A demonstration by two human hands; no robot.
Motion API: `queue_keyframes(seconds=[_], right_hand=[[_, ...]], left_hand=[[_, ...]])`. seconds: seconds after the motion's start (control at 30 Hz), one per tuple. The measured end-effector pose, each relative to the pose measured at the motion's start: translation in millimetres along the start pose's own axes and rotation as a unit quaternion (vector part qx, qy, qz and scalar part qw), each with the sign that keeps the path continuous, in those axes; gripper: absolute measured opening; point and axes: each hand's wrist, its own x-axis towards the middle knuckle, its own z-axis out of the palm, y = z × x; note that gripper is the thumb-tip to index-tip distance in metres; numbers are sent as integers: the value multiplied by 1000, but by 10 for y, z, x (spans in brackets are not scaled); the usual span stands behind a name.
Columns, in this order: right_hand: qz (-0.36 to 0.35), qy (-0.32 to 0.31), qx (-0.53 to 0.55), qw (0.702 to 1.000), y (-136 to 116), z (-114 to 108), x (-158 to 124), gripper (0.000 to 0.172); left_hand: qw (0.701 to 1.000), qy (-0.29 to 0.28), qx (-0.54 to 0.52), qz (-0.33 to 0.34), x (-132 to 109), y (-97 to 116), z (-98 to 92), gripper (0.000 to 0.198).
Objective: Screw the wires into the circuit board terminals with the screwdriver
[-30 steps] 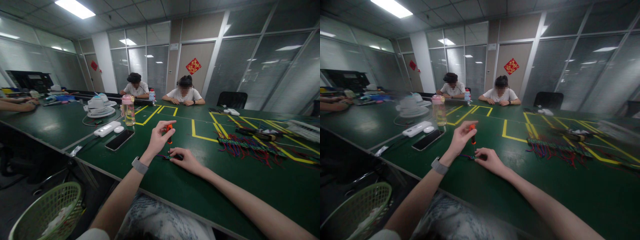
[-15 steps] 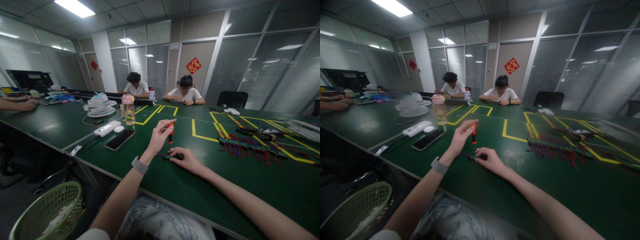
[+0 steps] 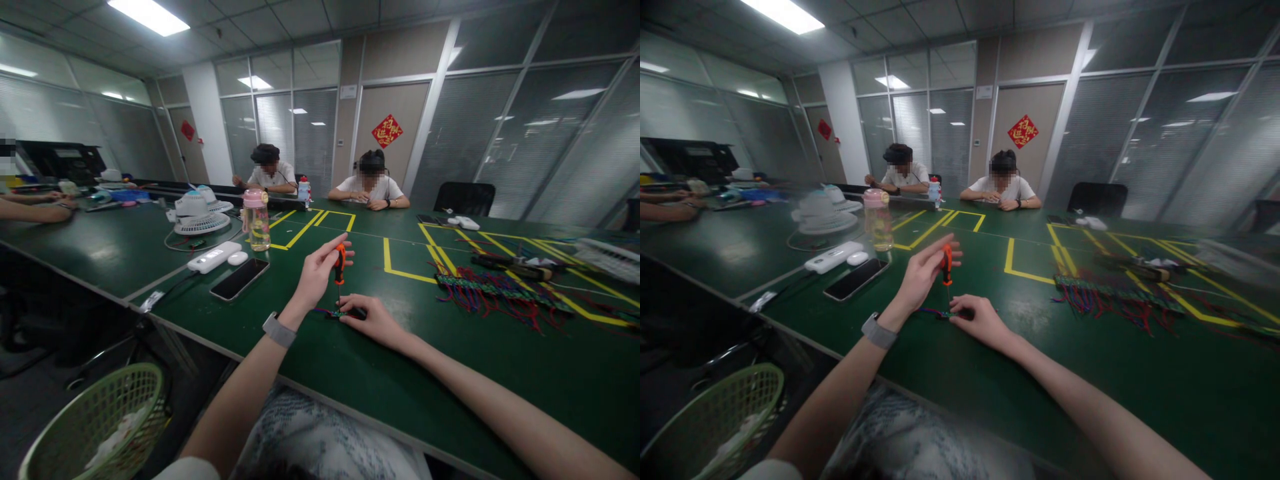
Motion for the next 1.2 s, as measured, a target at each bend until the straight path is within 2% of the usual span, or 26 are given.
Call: queue_keyframes(seconds=[0.1,0.23,0.43,0.5,0.63,0.7,0.83,0.9,1.03,1.1,1.2], right_hand=[[1,1,1,1000,-3,-1,0,7],[-2,4,0,1000,0,0,-1,7],[-6,6,-7,1000,2,4,-2,8],[-6,8,-8,1000,1,5,-2,7],[-7,5,-5,1000,-4,6,-2,8],[-8,5,-4,1000,-2,7,-1,7],[-14,8,0,1000,9,11,-1,7],[-12,8,0,1000,11,11,-2,8],[-9,6,4,1000,6,8,-3,7],[-8,7,2,1000,1,8,-3,7],[-4,7,-1,1000,-8,8,-2,7]], left_hand=[[1000,7,12,-10,-12,17,13,37],[995,23,90,25,-13,37,5,31],[999,10,-28,-15,-6,7,25,36],[1000,26,6,-14,-10,16,24,37],[993,45,101,30,-10,34,4,30],[997,31,64,29,-6,24,5,27],[998,-7,-52,-16,-8,3,28,34],[999,5,-29,-17,-13,11,31,35],[997,30,61,29,-13,28,6,27],[999,13,37,33,-8,15,-2,26],[998,-29,-49,-5,-6,-11,8,32]])
